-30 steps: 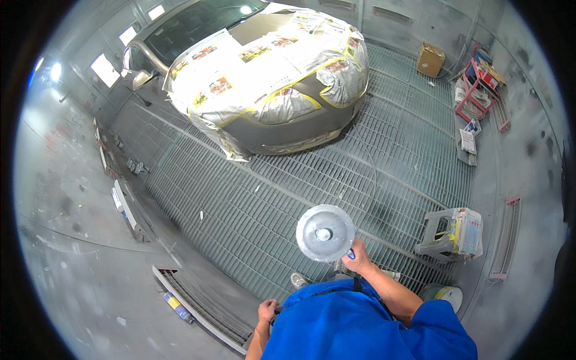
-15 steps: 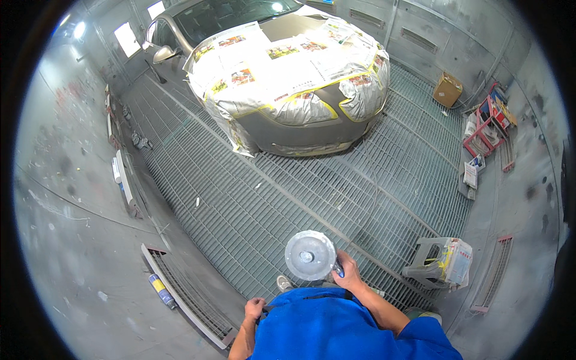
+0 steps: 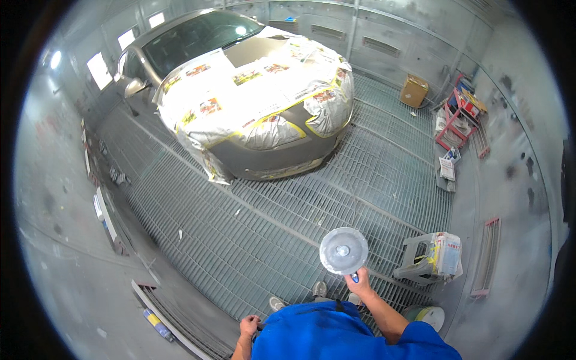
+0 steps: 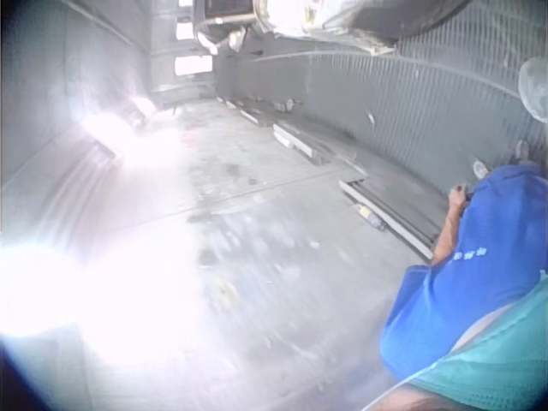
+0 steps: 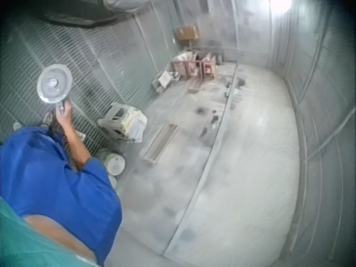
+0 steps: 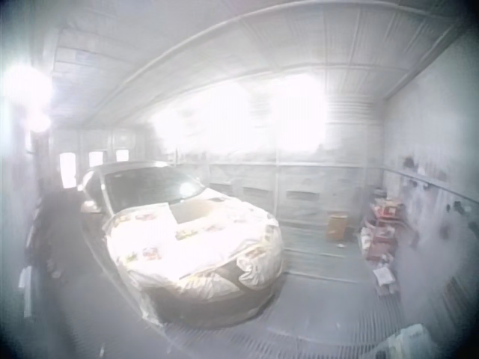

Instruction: The person wipes the front bumper of a car with a cloth, then uses a spray gun to apply paint to the bumper. The car is masked with newspaper and tape to protect surrounding areas.

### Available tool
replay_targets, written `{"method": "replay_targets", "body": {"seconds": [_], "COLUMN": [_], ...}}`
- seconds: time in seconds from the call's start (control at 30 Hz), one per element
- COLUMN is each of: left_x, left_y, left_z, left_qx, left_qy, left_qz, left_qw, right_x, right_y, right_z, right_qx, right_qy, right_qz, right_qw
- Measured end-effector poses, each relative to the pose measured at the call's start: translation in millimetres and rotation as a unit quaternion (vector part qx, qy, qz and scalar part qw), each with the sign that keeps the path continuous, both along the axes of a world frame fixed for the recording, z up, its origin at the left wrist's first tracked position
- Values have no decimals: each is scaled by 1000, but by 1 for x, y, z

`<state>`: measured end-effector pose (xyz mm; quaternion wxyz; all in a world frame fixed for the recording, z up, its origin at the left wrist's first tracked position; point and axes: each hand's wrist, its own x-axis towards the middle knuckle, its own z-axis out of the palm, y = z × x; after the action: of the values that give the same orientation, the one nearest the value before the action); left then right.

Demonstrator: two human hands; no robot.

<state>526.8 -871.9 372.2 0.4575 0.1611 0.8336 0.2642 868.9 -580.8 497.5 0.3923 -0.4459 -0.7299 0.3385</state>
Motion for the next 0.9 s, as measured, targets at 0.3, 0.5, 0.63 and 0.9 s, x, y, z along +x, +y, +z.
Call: {"method": "replay_targets", "body": {"seconds": [0.3,0.5,0.63,0.9], "left_x": [-30,-36,-46,-35], "left_y": [-11,3,6,28], "left_z": [-46,-23,-25,1], "left_qx": [19,16,-17,4], "left_qy": [3,-39,-4,-87], "left_qz": [-59,-73,-122,-27], "left_qw": [998,996,992,996], "right_x": [31,50,63,71], "right_y": [5,6,8,9], "right_z": [13,15,-5,-6], "right_qx": [-81,-72,-60,-82], "right_qy": [38,71,56,74], "right_qz": [-140,-181,-182,-155], "right_qw": [986,978,980,982]}}
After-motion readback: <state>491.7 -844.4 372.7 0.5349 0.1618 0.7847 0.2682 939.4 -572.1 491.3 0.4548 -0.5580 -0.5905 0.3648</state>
